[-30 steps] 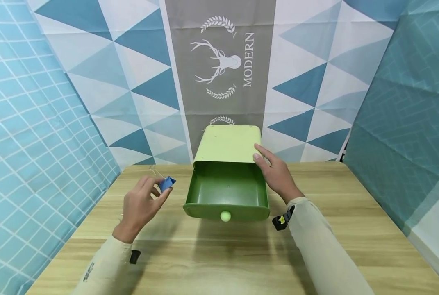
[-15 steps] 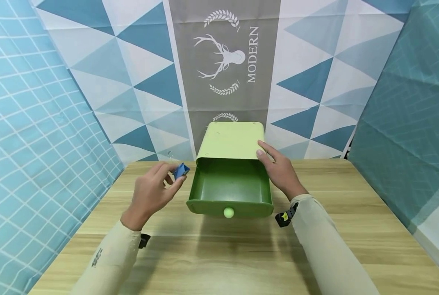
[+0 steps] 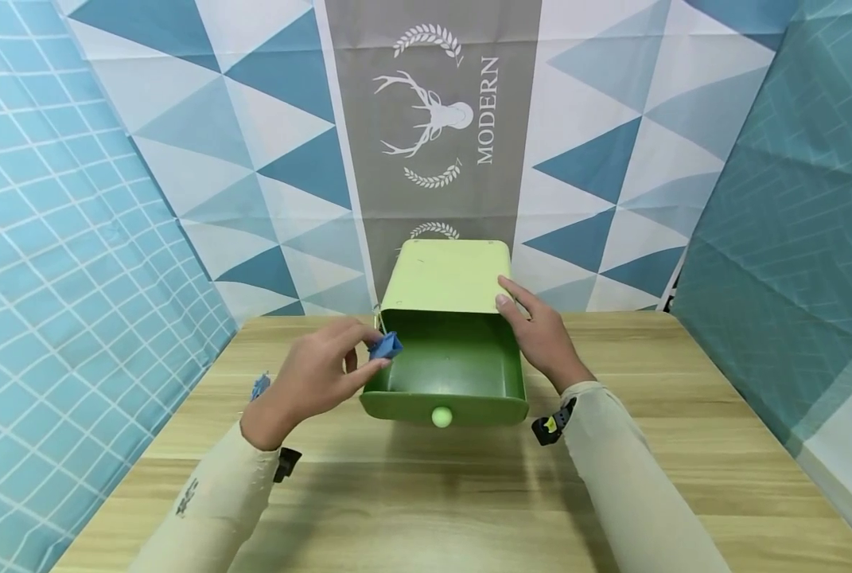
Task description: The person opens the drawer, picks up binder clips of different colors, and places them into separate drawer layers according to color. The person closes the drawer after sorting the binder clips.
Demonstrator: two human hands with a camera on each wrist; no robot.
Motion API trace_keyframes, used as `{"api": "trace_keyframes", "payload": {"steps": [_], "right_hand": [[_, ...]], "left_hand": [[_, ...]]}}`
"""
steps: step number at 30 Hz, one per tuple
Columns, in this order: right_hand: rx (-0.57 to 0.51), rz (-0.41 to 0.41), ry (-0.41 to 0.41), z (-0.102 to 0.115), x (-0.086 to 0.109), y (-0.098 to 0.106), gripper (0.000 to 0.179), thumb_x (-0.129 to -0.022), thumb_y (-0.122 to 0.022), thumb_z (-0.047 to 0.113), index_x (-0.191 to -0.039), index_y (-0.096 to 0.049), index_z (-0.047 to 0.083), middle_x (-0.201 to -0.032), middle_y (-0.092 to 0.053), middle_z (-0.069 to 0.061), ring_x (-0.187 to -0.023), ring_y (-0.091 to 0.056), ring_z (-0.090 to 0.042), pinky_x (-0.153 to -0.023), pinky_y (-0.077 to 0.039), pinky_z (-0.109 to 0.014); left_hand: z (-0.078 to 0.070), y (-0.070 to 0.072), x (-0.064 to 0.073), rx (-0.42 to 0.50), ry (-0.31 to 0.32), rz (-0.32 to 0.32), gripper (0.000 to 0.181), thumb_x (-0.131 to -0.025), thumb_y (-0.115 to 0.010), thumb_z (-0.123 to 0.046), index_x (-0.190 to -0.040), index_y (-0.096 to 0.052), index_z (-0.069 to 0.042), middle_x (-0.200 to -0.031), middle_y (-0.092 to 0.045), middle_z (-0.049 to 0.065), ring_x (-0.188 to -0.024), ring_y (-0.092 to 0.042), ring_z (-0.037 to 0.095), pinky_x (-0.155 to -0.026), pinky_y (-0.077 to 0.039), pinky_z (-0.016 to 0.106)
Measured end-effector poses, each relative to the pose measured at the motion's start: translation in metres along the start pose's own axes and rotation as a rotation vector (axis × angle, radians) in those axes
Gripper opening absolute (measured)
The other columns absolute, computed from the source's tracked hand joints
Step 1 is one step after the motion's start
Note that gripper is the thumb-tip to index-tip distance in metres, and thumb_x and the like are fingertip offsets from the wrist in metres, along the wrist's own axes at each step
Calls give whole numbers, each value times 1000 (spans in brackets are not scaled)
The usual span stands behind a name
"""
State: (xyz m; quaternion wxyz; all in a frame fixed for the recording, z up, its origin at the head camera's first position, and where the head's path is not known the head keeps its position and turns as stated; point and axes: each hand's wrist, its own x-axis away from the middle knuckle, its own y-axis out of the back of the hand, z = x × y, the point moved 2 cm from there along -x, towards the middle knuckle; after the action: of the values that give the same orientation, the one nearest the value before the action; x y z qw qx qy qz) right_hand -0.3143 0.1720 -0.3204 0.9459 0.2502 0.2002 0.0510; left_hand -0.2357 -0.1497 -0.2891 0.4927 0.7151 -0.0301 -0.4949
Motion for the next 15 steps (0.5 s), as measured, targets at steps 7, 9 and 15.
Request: {"api": "trace_keyframes", "payload": {"steps": [7, 9, 15], "right_hand": [[8, -1, 5, -2, -1, -2, 56, -103, -43, 55, -156, -35, 36, -161, -30, 3, -149, -23, -29, -111, -25, -65], [13, -4, -1, -3, -1, -2, 56, -103, -43, 57, -155, -35, 37, -161, -30, 3, -149, -23, -29, -111, -25, -64], [-3, -21, -10, -5, -1, 0, 57, -102, -42, 59, -155, -36, 38, -160, -31, 6, -149, -24, -25, -112, -26, -61]], "left_hand": [[-10, -2, -9, -8, -19, 160, 28, -88, -78, -37, -105, -71, -16, -88, -61, -7, -62, -48, 3, -52, -39, 20], [-12, -2, -13, -4, -31, 199, 28, -88, -78, -37, -105, -72, -16, -89, -61, -7, -63, -48, 4, -51, -39, 21], [-19, -5, -29, -8, -74, 308, 27, -89, -77, -40, -105, -72, -19, -90, -60, -9, -62, -48, 5, -51, -38, 22]]}}
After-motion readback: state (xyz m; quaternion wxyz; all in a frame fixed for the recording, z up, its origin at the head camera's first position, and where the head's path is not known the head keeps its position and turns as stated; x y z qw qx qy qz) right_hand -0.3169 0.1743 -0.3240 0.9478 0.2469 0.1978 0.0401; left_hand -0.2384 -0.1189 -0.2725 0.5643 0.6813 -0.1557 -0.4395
